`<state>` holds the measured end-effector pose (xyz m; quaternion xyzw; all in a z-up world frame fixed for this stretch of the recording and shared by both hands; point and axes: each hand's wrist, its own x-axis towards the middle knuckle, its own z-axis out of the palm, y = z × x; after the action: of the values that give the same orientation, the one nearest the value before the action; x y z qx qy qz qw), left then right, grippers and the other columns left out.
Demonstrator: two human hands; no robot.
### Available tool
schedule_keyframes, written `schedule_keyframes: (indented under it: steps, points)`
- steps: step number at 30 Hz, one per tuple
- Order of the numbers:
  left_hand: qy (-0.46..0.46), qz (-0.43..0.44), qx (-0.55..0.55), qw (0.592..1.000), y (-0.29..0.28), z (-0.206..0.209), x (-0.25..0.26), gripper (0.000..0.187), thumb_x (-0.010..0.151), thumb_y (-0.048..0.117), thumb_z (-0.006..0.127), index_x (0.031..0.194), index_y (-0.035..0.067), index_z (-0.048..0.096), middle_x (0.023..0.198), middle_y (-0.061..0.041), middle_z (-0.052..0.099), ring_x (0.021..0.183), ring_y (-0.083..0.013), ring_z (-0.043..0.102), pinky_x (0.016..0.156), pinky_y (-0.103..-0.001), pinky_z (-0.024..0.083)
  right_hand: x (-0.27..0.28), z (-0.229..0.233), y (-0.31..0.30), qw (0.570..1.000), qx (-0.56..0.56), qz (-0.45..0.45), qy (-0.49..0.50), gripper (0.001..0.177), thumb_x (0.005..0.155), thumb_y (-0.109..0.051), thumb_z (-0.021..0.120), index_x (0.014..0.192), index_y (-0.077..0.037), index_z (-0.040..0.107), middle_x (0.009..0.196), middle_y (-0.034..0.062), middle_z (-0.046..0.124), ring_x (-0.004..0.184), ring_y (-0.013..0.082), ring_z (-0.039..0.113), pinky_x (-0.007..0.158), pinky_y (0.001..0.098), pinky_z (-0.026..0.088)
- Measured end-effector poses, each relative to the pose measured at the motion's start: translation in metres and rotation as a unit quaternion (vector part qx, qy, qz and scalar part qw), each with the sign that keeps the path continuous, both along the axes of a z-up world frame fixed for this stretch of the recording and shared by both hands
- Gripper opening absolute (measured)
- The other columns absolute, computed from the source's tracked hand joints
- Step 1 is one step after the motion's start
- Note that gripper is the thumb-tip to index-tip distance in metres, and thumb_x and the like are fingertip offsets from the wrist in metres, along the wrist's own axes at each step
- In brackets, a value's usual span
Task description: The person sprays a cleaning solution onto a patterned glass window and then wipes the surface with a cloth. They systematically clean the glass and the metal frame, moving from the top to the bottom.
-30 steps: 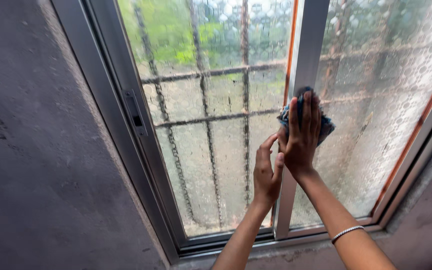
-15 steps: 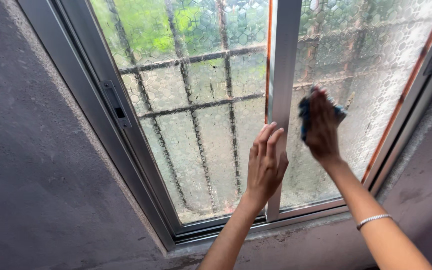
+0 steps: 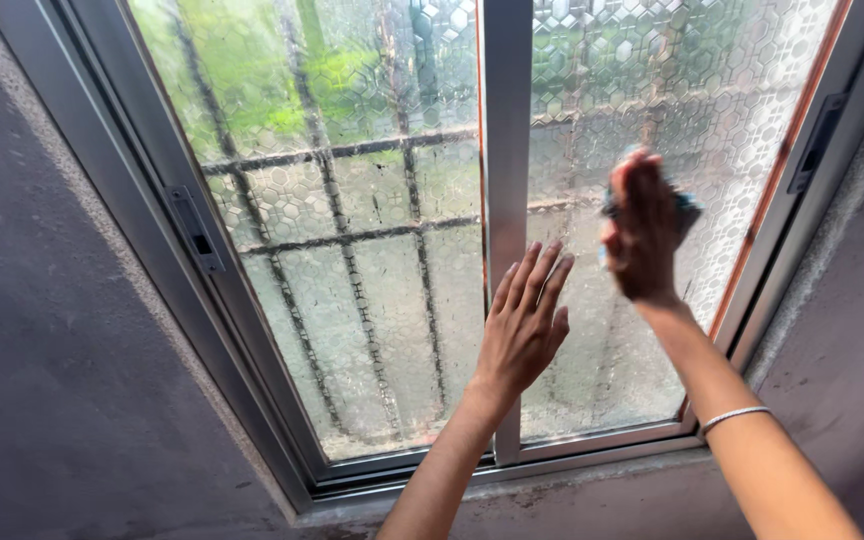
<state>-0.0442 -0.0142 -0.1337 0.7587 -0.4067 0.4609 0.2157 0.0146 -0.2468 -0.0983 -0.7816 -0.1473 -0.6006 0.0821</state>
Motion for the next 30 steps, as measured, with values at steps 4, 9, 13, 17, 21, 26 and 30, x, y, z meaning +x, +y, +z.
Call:
schedule_keyframes:
  steps: [4,9,13,17,21,26,30]
  points:
    - [0.007,0.020,0.005,1.000,-0.026,-0.004,0.006,0.073,0.099,0.018,0.059,0.164,0.011,0.027,0.172,-0.008,0.025,0.162,-0.0240,0.020,0.134,-0.043,0.020,-0.008,-0.021,-0.062,0.978,0.197,-0.053,-0.043,0.065,0.113,-0.031,0.030,0.170,-0.005,0.015,0.176,0.0214,0.014,0.166,0.0378,0.013,0.137,0.0496,0.010]
    - [0.003,0.050,0.028,0.998,-0.050,-0.007,0.020,0.075,0.096,0.018,0.061,0.163,0.011,0.028,0.171,-0.007,0.025,0.160,-0.0237,0.020,0.131,-0.044,0.020,-0.017,-0.080,-0.013,0.999,0.033,-0.005,0.002,0.063,0.109,-0.026,0.036,0.167,-0.006,0.019,0.174,0.0213,0.014,0.163,0.0384,0.012,0.134,0.0526,0.010]
    - [-0.011,0.040,-0.011,0.999,-0.090,-0.008,0.025,0.076,0.097,0.019,0.061,0.164,0.010,0.026,0.172,-0.007,0.025,0.161,-0.0233,0.021,0.132,-0.043,0.021,-0.006,-0.005,-0.033,0.997,-0.073,0.025,0.015,0.064,0.108,-0.019,0.048,0.166,-0.011,0.023,0.173,0.0147,0.018,0.161,0.0319,0.016,0.132,0.0500,0.015]
    - [-0.032,0.020,-0.013,0.999,-0.138,-0.009,0.023,0.077,0.096,0.017,0.063,0.165,0.010,0.028,0.171,-0.007,0.029,0.161,-0.0228,0.024,0.133,-0.042,0.024,0.005,0.092,-0.103,0.990,-0.058,-0.083,-0.099,0.071,0.113,0.003,0.053,0.172,-0.018,0.020,0.180,0.0064,0.020,0.169,0.0220,0.020,0.142,0.0446,0.021]
    - [-0.066,-0.002,0.015,0.998,-0.174,0.001,0.028,0.076,0.096,0.016,0.065,0.164,0.011,0.031,0.171,-0.006,0.031,0.161,-0.0220,0.026,0.133,-0.042,0.026,-0.012,0.113,-0.157,0.985,0.018,-0.146,-0.089,0.056,0.123,-0.015,0.043,0.174,-0.012,0.020,0.178,0.0164,0.018,0.166,0.0331,0.019,0.140,0.0478,0.019]
    - [-0.098,0.020,0.042,0.994,-0.216,0.020,0.042,0.077,0.095,0.015,0.065,0.163,0.011,0.032,0.170,-0.005,0.030,0.160,-0.0204,0.026,0.132,-0.042,0.023,-0.027,0.035,-0.158,0.992,0.016,-0.116,-0.049,0.063,0.116,-0.031,0.040,0.168,-0.002,0.018,0.173,0.0260,0.017,0.163,0.0428,0.019,0.135,0.0544,0.018]
    - [-0.120,0.035,0.069,0.990,-0.221,0.018,0.064,0.075,0.096,0.020,0.064,0.163,0.010,0.033,0.173,-0.003,0.029,0.162,-0.0183,0.026,0.133,-0.038,0.019,-0.044,-0.021,-0.160,0.993,0.001,-0.117,0.003,0.067,0.111,-0.027,0.044,0.166,0.001,0.018,0.171,0.0285,0.016,0.160,0.0437,0.019,0.132,0.0538,0.019]
